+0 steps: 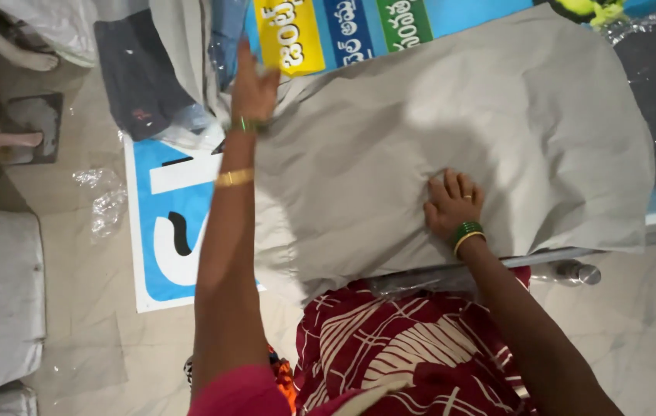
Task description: Folding and packing trousers into plastic bags on a store counter.
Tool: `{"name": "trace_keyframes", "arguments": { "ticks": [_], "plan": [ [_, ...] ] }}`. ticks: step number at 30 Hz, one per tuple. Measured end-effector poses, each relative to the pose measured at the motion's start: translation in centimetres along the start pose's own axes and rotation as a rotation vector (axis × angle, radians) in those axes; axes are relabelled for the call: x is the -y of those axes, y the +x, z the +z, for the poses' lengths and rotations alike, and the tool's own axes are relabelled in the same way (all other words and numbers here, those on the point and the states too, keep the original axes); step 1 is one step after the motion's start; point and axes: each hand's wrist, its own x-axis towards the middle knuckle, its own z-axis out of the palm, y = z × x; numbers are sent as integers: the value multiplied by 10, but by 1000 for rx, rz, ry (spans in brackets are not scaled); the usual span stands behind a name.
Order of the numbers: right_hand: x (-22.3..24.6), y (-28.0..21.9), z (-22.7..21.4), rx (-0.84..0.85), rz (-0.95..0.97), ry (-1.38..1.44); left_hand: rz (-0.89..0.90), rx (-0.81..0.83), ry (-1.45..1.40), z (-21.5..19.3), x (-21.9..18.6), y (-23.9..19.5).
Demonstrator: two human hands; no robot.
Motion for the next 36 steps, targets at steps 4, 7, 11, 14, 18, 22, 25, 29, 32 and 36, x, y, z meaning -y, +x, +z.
{"name": "trace_keyframes", "arguments": {
  "ticks": [4,7,11,14,18,22,25,29,32,36],
  "plan": [
    [-1,-1,0,-10,-10,26,-232,-50,704,7,-8,-168],
    [-4,-3,4,1,-16,33,-551,157,877,-9,-39,-258],
    [-2,-3,4,11,-25,15,-555,332,982,-29,-21,-310],
    [2,5,-9,46,-52,25,-649,408,940,-40,-30,-259],
    [-49,8,23,86,-105,97,-886,463,910,-35,-32,-242],
    [-139,-6,46,-23,75,301,-498,328,1039,-8,-53,-286],
    [-144,-34,-24,40,319,28,-474,417,934,-10,-91,-339],
    [-142,-63,-88,237,423,-174,-762,511,931,-47,-115,-361],
    [-137,-58,-93,370,483,-170,-859,459,885,-72,-98,-357],
    [-120,-44,-85,437,429,-171,-917,413,851,-91,-76,-353]
  ]
}}
